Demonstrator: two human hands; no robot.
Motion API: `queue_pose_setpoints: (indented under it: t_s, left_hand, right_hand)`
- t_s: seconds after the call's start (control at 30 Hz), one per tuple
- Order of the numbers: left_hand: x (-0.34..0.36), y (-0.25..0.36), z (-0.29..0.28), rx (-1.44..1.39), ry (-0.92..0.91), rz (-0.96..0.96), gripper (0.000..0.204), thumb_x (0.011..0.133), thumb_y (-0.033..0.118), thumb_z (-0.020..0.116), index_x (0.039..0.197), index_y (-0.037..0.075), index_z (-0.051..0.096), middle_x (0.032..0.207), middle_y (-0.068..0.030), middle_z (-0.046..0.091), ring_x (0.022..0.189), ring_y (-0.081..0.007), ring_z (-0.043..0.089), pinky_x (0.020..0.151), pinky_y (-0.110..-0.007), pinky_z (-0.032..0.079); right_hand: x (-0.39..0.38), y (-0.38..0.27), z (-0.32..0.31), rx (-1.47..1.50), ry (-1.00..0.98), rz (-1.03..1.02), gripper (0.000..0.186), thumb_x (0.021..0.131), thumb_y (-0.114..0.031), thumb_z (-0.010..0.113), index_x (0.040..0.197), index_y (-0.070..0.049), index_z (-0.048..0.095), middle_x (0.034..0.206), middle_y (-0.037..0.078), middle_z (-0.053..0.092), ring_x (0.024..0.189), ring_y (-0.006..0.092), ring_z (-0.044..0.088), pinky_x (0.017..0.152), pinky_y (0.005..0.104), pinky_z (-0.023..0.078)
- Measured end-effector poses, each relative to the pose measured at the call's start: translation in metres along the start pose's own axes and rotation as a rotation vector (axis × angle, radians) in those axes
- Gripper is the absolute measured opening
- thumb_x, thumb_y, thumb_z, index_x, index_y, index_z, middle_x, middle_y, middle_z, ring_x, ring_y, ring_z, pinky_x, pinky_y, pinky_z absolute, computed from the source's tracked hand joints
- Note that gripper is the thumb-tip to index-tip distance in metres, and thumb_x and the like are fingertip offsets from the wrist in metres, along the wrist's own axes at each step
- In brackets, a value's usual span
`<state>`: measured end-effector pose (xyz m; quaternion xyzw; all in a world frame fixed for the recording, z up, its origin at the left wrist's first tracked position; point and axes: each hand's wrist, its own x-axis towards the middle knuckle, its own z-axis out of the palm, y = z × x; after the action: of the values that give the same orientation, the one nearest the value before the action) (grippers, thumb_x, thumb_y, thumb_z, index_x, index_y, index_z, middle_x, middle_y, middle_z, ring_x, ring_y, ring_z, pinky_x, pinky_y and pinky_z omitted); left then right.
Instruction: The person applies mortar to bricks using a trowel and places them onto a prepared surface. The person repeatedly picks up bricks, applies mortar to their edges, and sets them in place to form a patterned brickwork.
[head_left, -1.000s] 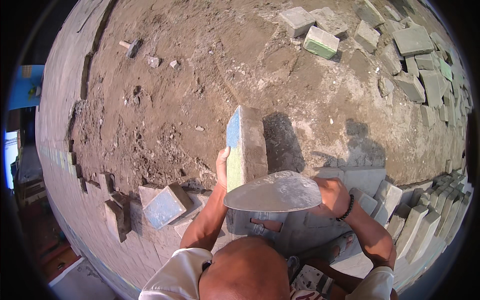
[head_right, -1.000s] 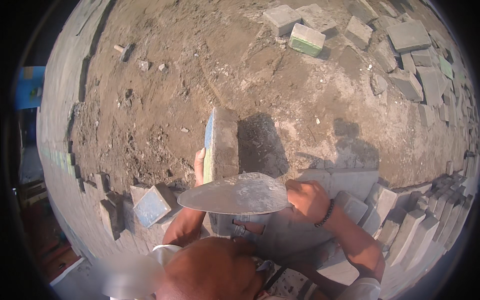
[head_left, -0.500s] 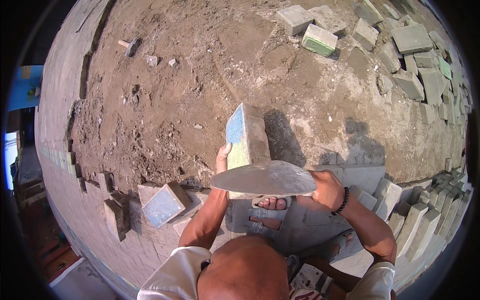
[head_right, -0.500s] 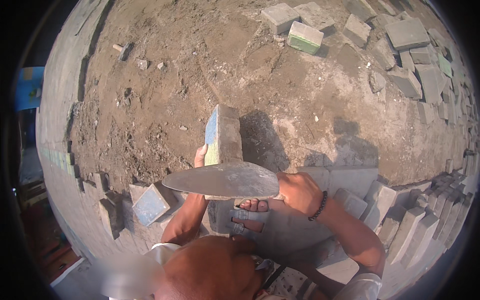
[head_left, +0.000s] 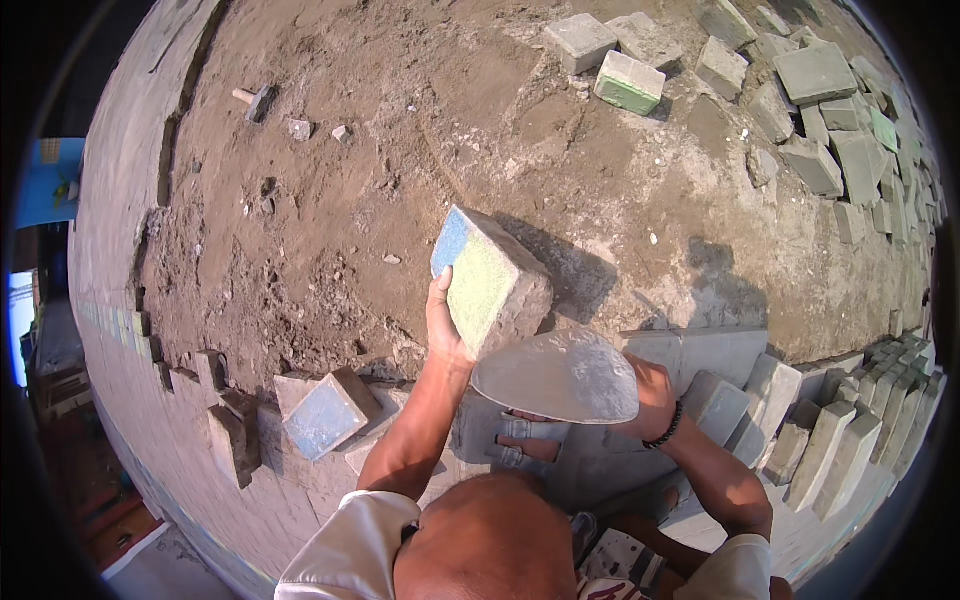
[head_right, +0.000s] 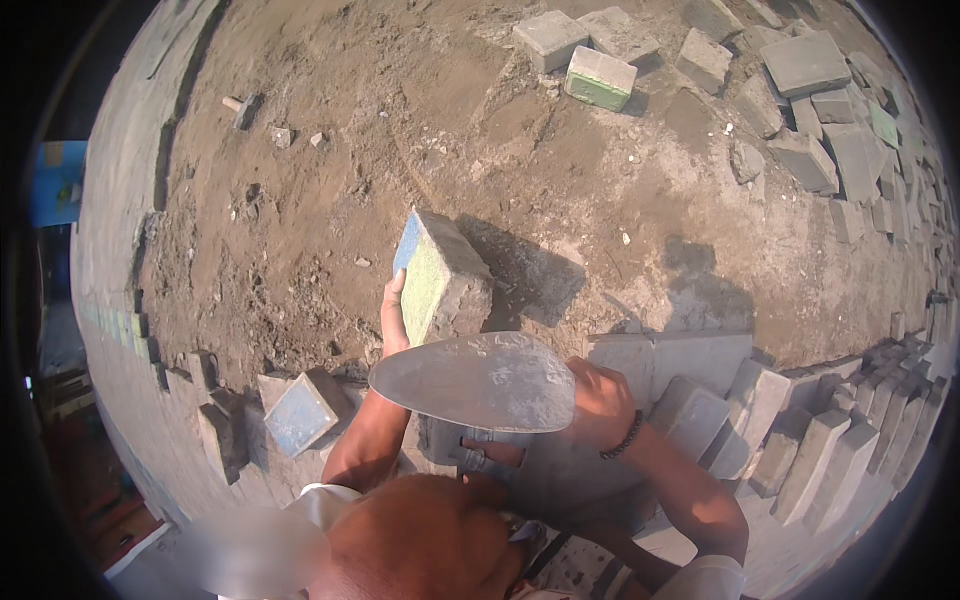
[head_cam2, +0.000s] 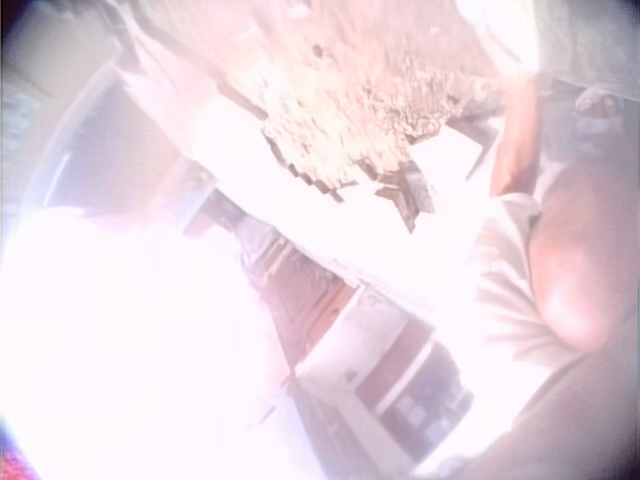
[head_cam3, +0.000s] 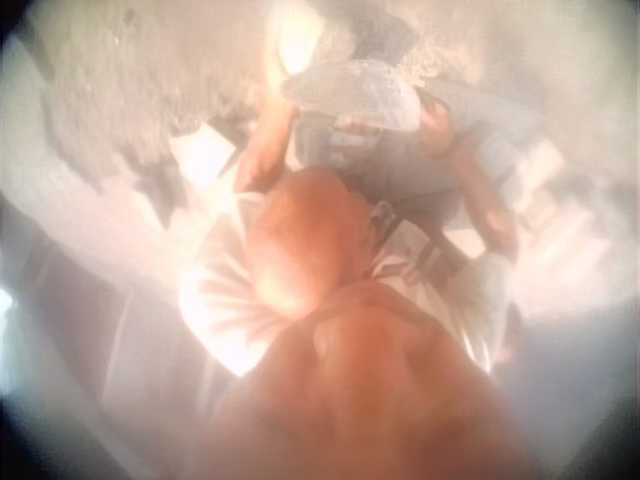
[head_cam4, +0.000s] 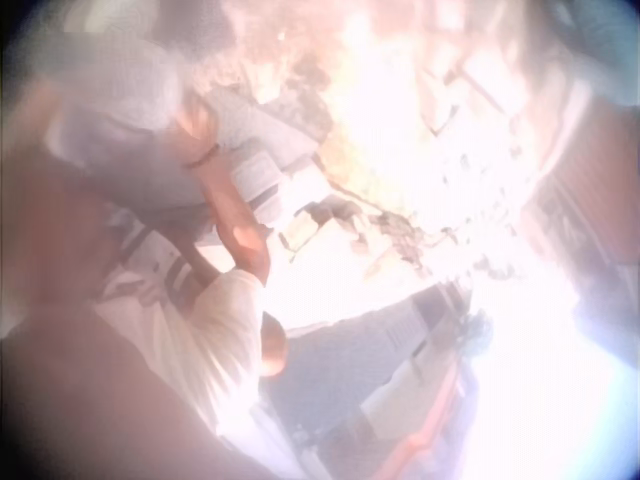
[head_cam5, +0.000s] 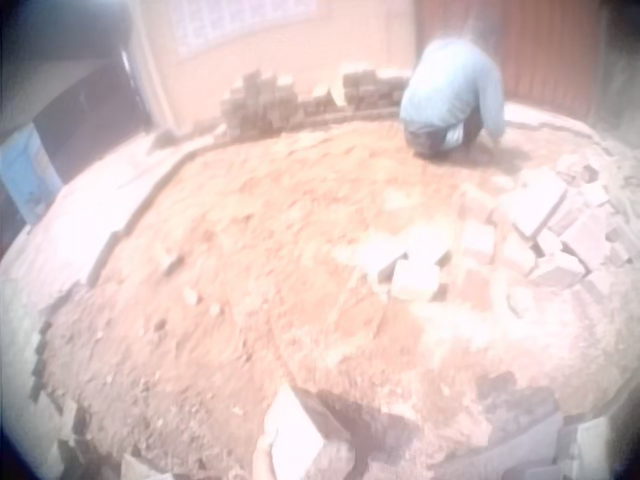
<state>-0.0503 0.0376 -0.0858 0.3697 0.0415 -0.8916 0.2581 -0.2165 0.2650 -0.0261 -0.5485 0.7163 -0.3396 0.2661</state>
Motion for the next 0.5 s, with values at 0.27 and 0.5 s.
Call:
queue_pose_setpoints:
  t_s: [0.27,0.5]
  left_hand:
    - [0.018,-0.009,0.014,0.039,0.118,0.016,0.058,0.093,0.047,0.055,0.14,0.013,0.051,0.14,-0.0118,0.056,0.125,-0.0369,0.053,0.107,-0.058,0.037]
    - [0.022,0.014,0.022,-0.087,0.1,0.08,0.059,0.093,0.049,0.052,0.14,0.014,0.052,0.133,-0.0112,0.061,0.122,-0.0348,0.056,0.106,-0.055,0.042]
  right_hand:
    - [0.03,0.038,0.033,-0.242,-0.028,0.063,0.026,0.074,-0.014,0.067,0.095,-0.001,0.064,0.086,0.015,0.063,0.079,0.0374,0.067,0.07,0.0473,0.055]
    - [0.081,0.035,-0.023,-0.053,0.127,0.466,0.028,0.079,-0.016,0.066,0.099,0.002,0.062,0.084,0.025,0.066,0.076,0.0425,0.066,0.069,0.05,0.051]
